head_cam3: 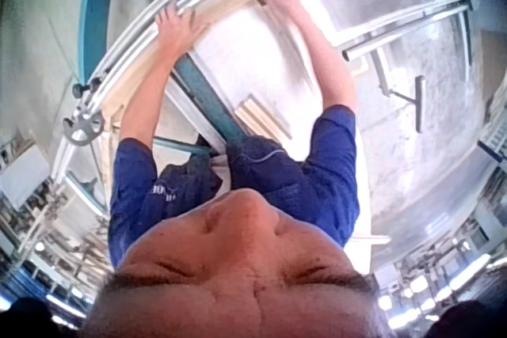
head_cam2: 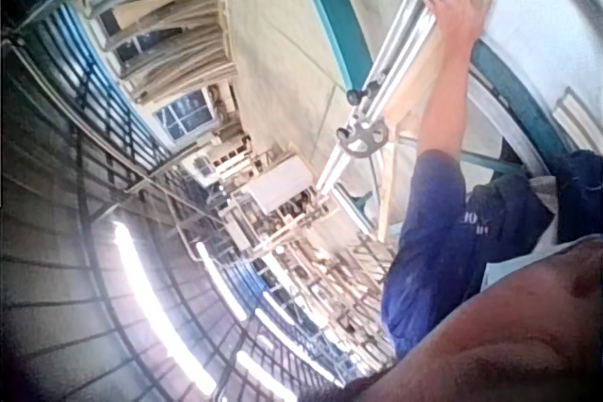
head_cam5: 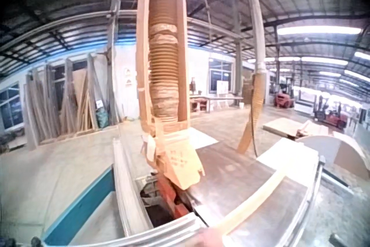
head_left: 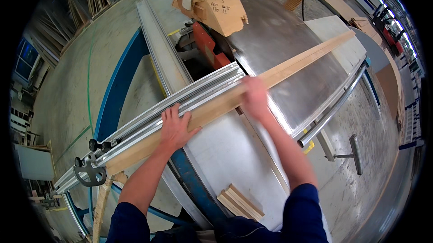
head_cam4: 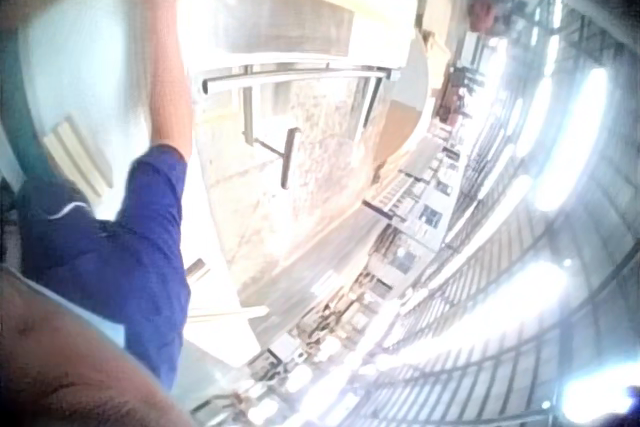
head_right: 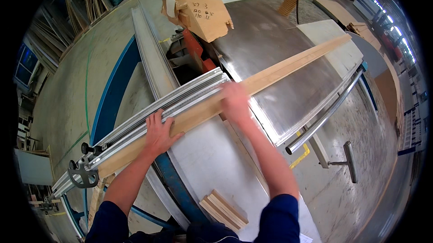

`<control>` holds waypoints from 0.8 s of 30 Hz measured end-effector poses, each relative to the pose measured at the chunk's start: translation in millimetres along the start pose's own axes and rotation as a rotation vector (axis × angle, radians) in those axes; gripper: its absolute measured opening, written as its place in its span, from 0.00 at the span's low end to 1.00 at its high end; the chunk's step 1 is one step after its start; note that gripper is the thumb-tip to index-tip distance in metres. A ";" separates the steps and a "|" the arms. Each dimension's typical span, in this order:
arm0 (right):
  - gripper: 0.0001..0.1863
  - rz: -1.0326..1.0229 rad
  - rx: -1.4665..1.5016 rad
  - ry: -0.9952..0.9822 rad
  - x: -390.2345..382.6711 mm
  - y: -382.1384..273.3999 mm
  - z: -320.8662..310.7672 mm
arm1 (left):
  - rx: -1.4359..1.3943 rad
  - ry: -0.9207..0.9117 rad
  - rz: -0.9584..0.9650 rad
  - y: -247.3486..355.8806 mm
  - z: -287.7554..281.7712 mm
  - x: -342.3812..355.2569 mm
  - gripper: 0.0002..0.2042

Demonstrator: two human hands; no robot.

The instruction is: The person operates a table saw to cut wooden planks into smaller pieces. They measure the wood with a tape measure, adjust the saw's fence, and guide the planks through the blade. The cut pieces are then stacked on the table.

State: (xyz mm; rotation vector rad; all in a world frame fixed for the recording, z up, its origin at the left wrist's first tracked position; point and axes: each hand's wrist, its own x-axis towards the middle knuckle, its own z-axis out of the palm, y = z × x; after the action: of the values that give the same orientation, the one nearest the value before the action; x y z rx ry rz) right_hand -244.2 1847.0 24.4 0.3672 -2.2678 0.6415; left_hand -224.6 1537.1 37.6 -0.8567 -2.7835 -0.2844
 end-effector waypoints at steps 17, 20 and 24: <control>0.15 0.153 -0.582 -0.952 61.3 191.1 -55.5 | -0.020 0.045 0.040 -0.2 5.3 15.9 0.25; 0.15 0.185 -0.597 -0.943 63.2 186.3 -52.2 | 0.025 0.059 0.055 -1.9 5.4 15.1 0.24; 0.16 0.183 -0.563 -0.923 62.5 195.4 -51.5 | 0.018 0.054 0.043 -0.6 6.0 19.5 0.24</control>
State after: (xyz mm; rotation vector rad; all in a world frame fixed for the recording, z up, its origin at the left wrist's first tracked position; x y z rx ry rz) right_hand -342.6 2033.9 35.0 0.1820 -3.2440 -0.1757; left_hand -241.6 1548.5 36.8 -0.8900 -2.7107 -0.2711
